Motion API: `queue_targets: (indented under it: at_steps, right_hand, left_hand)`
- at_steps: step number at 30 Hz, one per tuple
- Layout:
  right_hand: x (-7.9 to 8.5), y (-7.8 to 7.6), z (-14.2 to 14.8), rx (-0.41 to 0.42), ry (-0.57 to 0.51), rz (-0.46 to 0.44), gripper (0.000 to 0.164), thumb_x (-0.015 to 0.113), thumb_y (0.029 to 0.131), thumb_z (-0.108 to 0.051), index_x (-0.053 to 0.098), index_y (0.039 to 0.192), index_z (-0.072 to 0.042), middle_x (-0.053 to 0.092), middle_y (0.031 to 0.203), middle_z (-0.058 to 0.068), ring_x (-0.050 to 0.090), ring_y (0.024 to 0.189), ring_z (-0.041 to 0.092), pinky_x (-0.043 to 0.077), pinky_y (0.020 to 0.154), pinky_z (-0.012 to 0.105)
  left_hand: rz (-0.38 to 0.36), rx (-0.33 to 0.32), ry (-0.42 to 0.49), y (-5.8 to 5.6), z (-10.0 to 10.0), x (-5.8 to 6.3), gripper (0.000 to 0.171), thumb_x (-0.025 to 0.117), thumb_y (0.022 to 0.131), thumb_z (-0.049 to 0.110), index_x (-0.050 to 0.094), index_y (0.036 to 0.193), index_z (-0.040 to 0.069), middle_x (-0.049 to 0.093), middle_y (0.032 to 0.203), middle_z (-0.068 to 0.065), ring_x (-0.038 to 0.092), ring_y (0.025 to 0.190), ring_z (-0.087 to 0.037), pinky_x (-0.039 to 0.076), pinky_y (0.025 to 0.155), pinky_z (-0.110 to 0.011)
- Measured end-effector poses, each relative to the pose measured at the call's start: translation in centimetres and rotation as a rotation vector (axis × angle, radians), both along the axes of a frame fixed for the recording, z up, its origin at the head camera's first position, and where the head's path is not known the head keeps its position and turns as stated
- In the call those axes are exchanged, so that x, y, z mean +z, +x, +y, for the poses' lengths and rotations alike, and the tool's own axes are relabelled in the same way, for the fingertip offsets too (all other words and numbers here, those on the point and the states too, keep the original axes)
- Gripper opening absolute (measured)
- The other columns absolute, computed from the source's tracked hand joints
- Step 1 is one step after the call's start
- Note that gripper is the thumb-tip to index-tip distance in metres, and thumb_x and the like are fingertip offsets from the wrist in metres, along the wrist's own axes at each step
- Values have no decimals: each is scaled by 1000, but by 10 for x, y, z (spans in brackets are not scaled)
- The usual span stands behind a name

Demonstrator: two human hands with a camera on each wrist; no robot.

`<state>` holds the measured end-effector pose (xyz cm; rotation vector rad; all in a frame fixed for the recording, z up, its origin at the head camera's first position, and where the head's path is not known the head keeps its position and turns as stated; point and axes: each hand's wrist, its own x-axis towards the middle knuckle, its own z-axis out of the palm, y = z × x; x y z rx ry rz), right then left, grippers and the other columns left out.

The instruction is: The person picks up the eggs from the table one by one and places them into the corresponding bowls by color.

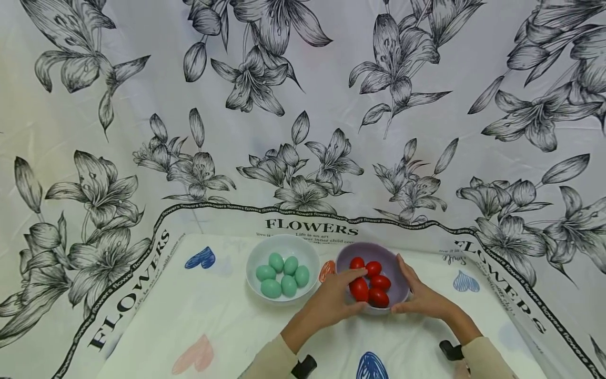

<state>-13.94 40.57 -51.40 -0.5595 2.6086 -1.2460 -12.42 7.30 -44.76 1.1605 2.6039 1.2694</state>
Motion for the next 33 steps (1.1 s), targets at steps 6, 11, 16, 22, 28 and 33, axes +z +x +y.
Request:
queue_targets:
  at_steps: [6, 11, 16, 22, 28, 33]
  right_hand:
    - [-1, 1, -1, -11, 14, -10, 140, 94, 79, -31, -12, 170, -14, -6, 175, 23, 10, 156, 57, 30, 113, 75]
    - [-3, 0, -2, -8, 27, -9, 140, 93, 79, -34, -12, 169, -11, -6, 175, 23, 12, 156, 56, 32, 114, 74]
    - [-3, -1, 0, -21, 18, -4, 142, 95, 77, -35, -11, 170, -13, -5, 176, 21, 10, 157, 55, 29, 114, 72]
    - [-10, -1, 1, -13, 27, -2, 142, 95, 78, -36, -11, 169, -12, -7, 176, 20, 9, 157, 55, 28, 114, 71]
    - [-7, -2, 0, -24, 3, -13, 143, 96, 76, -38, -10, 170, -14, -7, 176, 19, 6, 158, 55, 26, 115, 73]
    - [-3, -4, 2, -23, 4, -15, 144, 96, 76, -37, -11, 170, -15, -8, 176, 18, 5, 158, 53, 25, 116, 71]
  left_hand:
    - [-76, -12, -67, -38, 4, -8, 69, 83, 94, 27, 54, 156, 17, 59, 152, 0, 58, 136, -16, 51, 109, -31]
    - [-105, -32, -103, -59, 10, -14, 66, 84, 93, 21, 57, 153, 14, 63, 148, -2, 61, 131, -15, 51, 107, -26]
    - [-63, -31, -225, -71, 20, -15, 66, 85, 91, 18, 59, 151, 11, 65, 143, -3, 62, 128, -17, 52, 108, -29]
    - [-27, 13, -418, -76, 33, -20, 66, 90, 87, 18, 62, 147, 15, 70, 130, 2, 65, 117, -16, 56, 103, -35]
    - [56, 26, -511, -81, 44, -20, 37, 92, 84, 13, 68, 112, 15, 64, 88, 6, 62, 80, -12, 56, 71, -27]
    - [43, 37, -519, -79, 52, -18, 30, 87, 87, 6, 67, 109, 12, 61, 87, 3, 59, 77, -14, 55, 69, -26]
